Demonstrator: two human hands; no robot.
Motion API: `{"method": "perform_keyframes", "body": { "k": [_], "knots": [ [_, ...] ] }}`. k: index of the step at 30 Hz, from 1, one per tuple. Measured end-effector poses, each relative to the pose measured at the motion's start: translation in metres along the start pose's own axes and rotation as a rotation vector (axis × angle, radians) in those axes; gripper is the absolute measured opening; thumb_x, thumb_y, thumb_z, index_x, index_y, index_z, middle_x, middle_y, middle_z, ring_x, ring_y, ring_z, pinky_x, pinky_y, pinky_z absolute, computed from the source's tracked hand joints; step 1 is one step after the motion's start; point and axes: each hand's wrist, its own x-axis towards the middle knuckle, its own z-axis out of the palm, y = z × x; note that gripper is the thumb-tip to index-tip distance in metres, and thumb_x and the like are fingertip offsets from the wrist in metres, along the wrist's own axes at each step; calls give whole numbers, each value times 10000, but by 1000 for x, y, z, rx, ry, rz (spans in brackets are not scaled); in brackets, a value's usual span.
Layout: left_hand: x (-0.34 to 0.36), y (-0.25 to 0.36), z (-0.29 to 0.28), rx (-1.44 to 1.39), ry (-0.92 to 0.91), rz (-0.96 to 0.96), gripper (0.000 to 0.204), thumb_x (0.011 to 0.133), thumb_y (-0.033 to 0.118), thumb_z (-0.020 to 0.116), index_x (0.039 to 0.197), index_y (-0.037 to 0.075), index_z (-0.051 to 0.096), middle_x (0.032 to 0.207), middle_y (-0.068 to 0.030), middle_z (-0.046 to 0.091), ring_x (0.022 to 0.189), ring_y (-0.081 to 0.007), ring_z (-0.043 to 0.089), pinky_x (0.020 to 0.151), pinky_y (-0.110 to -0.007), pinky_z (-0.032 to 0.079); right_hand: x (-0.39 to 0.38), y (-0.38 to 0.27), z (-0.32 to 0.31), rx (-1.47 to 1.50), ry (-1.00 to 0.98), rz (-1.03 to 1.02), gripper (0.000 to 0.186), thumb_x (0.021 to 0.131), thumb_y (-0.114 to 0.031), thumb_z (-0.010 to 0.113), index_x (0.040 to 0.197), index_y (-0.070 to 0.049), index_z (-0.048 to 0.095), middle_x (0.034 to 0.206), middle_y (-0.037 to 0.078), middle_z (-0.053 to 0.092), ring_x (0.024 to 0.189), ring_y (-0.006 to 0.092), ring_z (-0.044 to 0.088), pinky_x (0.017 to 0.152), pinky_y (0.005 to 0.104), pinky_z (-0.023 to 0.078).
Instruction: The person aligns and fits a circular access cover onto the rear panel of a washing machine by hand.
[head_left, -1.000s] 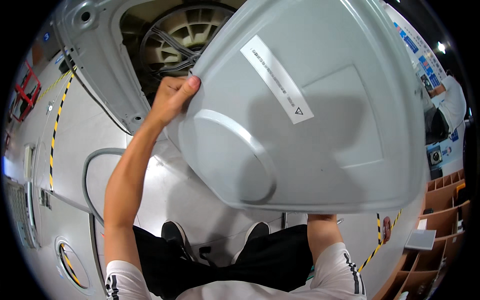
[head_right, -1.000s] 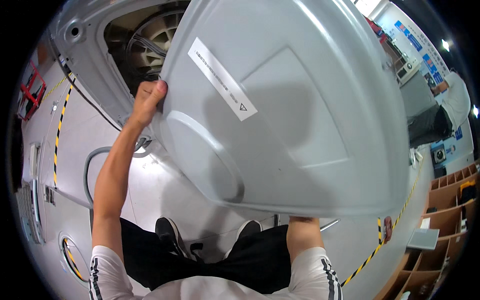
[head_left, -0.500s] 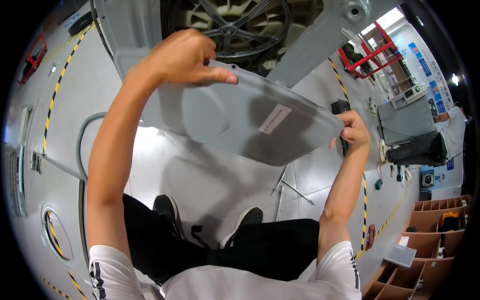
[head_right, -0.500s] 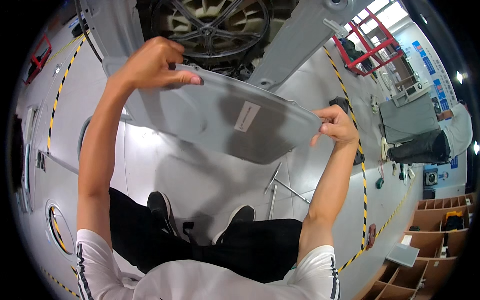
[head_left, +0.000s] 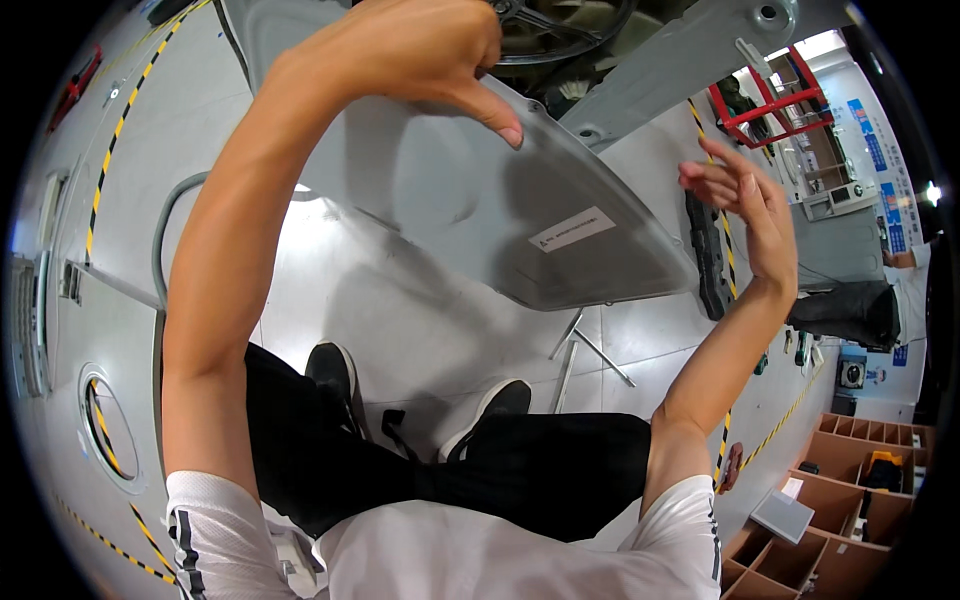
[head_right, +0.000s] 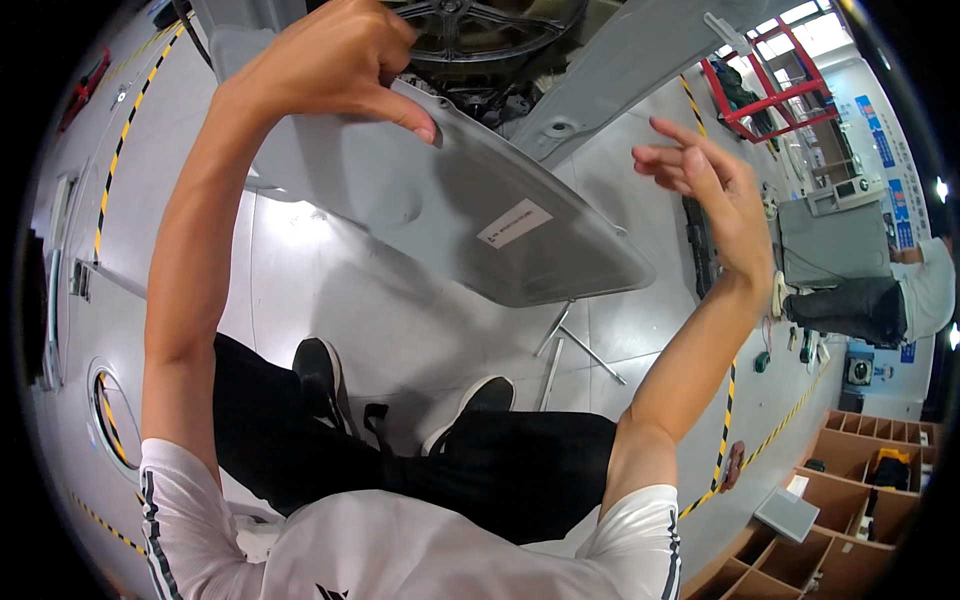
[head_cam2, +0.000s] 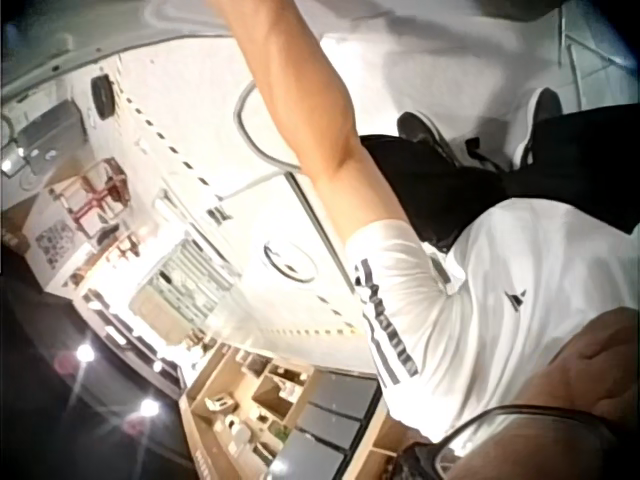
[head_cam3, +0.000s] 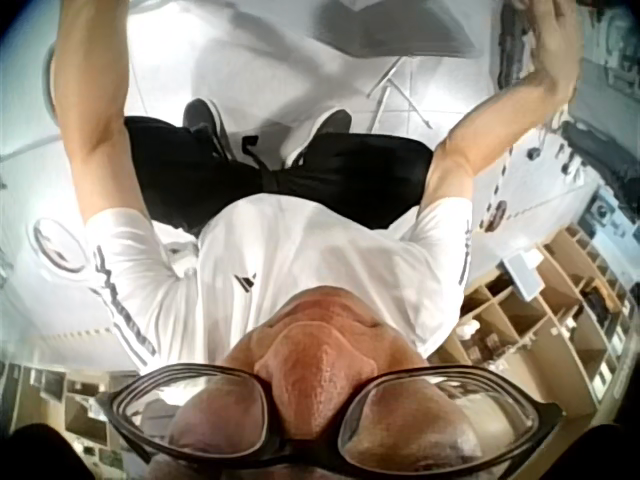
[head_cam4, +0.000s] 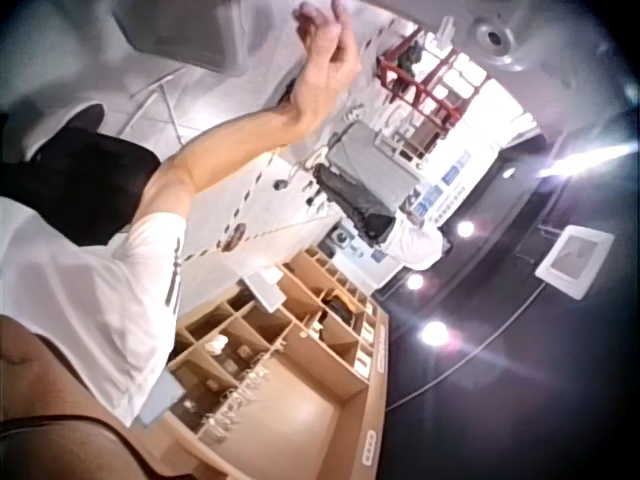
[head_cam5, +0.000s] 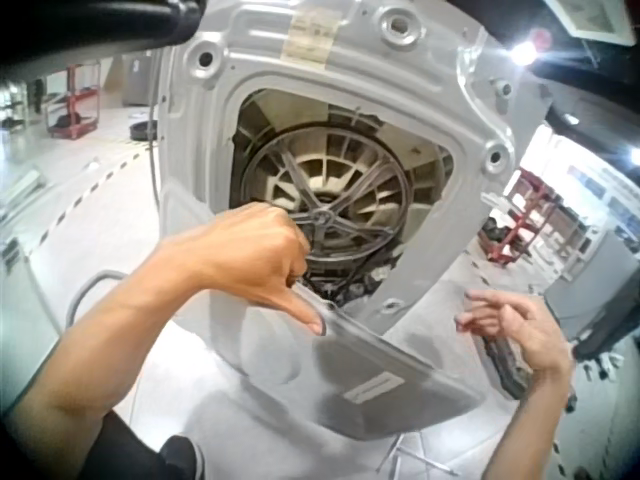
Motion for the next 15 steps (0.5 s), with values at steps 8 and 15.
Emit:
{"method": "perform_keyframes", "body": {
  "k": [8,15],
  "knots": [
    [9,21,-3,33,-43,-43,514,590,500,732,511,13,588,554,-143,559,546,-331,564,504,-391,446,26,-27,122,-758,-128,-105,340,818,-252,643,1052,-12,588,761,150,615,637,110,510,558,284,407],
    [11,21,-13,68,298,70,424,608,362,778,472,34,547,492,-91,502,439,-265,485,420,-343,382,37,-10,111,-538,80,-202,331,824,-240,664,669,28,549,494,5,338,500,47,286,423,251,234]
  ]
}}
